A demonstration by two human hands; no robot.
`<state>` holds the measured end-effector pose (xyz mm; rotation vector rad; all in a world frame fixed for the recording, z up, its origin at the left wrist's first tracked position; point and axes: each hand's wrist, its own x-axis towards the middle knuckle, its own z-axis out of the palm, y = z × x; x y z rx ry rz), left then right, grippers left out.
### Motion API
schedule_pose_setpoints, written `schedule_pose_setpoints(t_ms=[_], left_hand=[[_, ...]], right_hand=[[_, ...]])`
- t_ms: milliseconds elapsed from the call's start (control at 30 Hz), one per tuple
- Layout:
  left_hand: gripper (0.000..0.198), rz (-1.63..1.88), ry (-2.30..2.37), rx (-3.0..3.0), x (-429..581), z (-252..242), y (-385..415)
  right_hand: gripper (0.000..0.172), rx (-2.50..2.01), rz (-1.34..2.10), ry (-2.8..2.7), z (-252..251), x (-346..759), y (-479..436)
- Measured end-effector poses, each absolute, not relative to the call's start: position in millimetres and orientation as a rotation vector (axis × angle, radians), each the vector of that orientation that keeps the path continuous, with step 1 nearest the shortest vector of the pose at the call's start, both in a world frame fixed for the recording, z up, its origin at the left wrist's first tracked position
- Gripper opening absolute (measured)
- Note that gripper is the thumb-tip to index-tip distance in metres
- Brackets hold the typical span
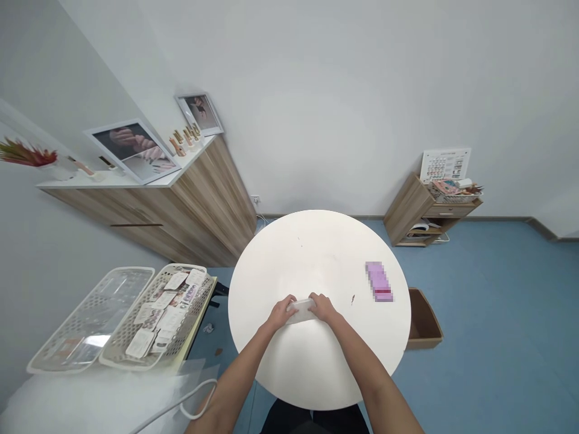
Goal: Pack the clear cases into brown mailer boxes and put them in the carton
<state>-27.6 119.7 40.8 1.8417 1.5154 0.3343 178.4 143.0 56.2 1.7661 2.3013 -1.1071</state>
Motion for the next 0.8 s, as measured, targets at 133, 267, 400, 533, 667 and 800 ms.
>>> schedule_pose_setpoints(t_ms=[133, 267, 400, 533, 667, 800], left_hand=[[0.021, 0.32, 1.599, 1.862, -26, 33, 127], [0.022, 0.29, 1.661, 1.955, -24, 31, 129], [0.027, 0.292, 1.687, 2.194, -20, 35, 126], [0.039, 0.282, 1.511, 2.479, -13, 34, 109], [0.057, 0.197, 1.413, 2.539, -8, 22, 79], [0.073, 0.177, 1.509, 2.475, 2, 12, 58]], right_hand=[[0.032, 1.799, -0.924, 2.31, 49, 175, 146], [0.036, 1.844, -0.757, 2.383, 46, 176, 142], [0.041, 1.737, -0.488, 2.648, 47, 173, 129], [0.042, 1.477, -0.378, 2.817, 45, 171, 110], [0.044, 1.928, -0.423, 2.615, 33, 179, 87], [0.045, 2.56, -0.518, 1.946, 17, 193, 77]])
